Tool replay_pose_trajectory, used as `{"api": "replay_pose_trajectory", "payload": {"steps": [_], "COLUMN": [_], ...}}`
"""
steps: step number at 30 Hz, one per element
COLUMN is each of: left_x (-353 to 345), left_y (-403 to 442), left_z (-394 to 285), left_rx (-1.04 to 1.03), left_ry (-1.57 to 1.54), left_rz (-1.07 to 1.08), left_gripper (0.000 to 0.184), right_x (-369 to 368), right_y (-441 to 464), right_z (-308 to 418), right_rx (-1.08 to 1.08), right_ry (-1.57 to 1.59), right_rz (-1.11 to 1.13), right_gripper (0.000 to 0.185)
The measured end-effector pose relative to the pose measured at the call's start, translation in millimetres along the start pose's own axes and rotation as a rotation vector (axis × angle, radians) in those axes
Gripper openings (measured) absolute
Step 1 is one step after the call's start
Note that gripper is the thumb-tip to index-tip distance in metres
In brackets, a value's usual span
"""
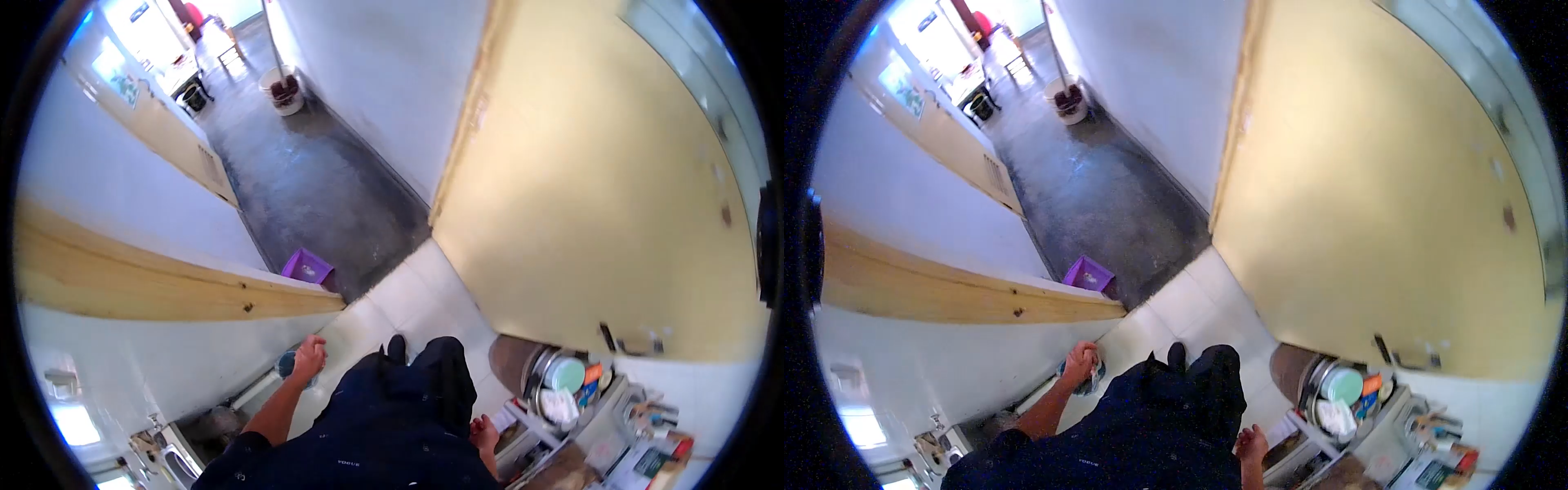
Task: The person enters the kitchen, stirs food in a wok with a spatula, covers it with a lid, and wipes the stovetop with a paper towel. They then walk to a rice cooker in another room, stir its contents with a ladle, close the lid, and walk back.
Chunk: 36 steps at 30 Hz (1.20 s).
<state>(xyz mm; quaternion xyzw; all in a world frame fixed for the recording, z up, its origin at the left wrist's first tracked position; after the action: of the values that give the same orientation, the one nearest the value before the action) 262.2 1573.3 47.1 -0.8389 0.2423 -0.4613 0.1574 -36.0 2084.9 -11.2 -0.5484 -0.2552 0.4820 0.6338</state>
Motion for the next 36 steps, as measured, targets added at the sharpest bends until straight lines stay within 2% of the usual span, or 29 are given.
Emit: {"api": "replay_pose_trajectory", "payload": {"steps": [2,3,6,8,10,12,13,14,17,19,22,25,27,28,30,31,33,34,35,36], "left_x": [-4.3,-3.7,6.7,6.9,12.7,24.0,44.1,38.2,65.2,55.4,34.5,34.0,51.3,57.9,78.8,101.6,150.0,174.3,199.8,227.8], "left_y": [29.8,42.2,70.8,94.3,112.2,129.7,128.5,134.9,137.6,127.6,110.0,111.5,134.9,153.6,192.6,217.5,271.2,300.7,333.4,373.1], "left_z": [-8.4,-10.5,-62.5,-68.2,-68.6,-62.1,-73.1,-49.9,-49.7,-28.3,-10.6,-19.9,-33.5,-28.2,-21.2,-22.9,-18.0,-11.1,-2.3,9.7], "left_rx": [-0.077,-0.058,-0.089,-0.016,0.055,0.187,0.247,0.345,0.375,0.570,0.767,0.847,0.880,0.872,0.809,0.849,0.861,0.888,0.896,0.818], "left_ry": [-0.178,-0.194,-0.174,-0.195,-0.238,-0.220,-0.183,-0.249,-0.185,-0.465,-0.618,-0.592,-0.341,-0.351,-0.208,-0.266,-0.336,-0.393,-0.442,-0.439], "left_rz": [-0.018,-0.032,0.006,-0.011,-0.019,-0.070,-0.098,-0.138,-0.260,-0.297,-0.268,-0.259,-0.094,-0.095,-0.143,-0.139,-0.157,-0.172,-0.168,-0.195], "left_gripper": [0.026,0.026,0.026,0.025,0.023,0.021,0.021,0.021,0.022,0.021,0.023,0.025,0.029,0.029,0.035,0.040,0.042,0.045,0.050,0.054], "right_x": [-49.0,-78.8,-172.9,-233.2,-319.4,-401.7,-451.5,-495.4,-653.3,-733.8,-857.9,-927.3,-960.1,-973.7,-981.3,-986.3,-971.2,-957.7,-947.8,-937.7], "right_y": [-8.8,-10.1,-13.7,6.6,12.4,50.9,57.5,77.1,88.4,119.9,80.7,79.9,92.0,97.7,128.1,138.1,188.6,192.5,194.5,195.1], "right_z": [17.0,21.8,43.4,49.8,58.6,55.0,50.1,42.8,-6.7,-48.6,-120.4,-181.0,-206.8,-218.6,-226.6,-227.5,-200.7,-188.0,-182.6,-177.7], "right_rx": [0.110,0.114,0.196,0.198,0.287,0.290,0.308,0.333,0.373,0.379,0.391,0.275,0.268,0.260,0.239,0.230,0.368,0.363,0.291,0.227], "right_ry": [-0.330,-0.339,-0.562,-0.583,-0.727,-0.753,-0.836,-0.884,-0.995,-1.048,-1.131,-1.160,-1.214,-1.260,-1.361,-1.388,-1.621,-1.624,-1.554,-1.481], "right_rz": [-0.004,-0.043,-0.028,0.018,0.173,0.220,0.161,0.221,0.400,0.547,0.733,0.811,0.829,0.830,0.757,0.710,0.498,0.197,0.102,0.006], "right_gripper": [0.020,0.029,0.027,0.030,0.028,0.024,0.024,0.024,0.023,0.023,0.024,0.022,0.021,0.020,0.025,0.025,0.022,0.021,0.015,0.012]}}
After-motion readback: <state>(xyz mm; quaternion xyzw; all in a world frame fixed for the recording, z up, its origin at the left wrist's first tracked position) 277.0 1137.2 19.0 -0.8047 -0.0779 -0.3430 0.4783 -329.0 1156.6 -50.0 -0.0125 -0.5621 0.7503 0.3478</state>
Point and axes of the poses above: each hand's wrist, its own y-axis towards the middle knuckle, its own x-axis out of the back of the hand, z = x × y, the point moved 9 cm from there along y, towards the middle knuckle, and after that the axes turned 13 degrees about y, right-handed, at the moved point
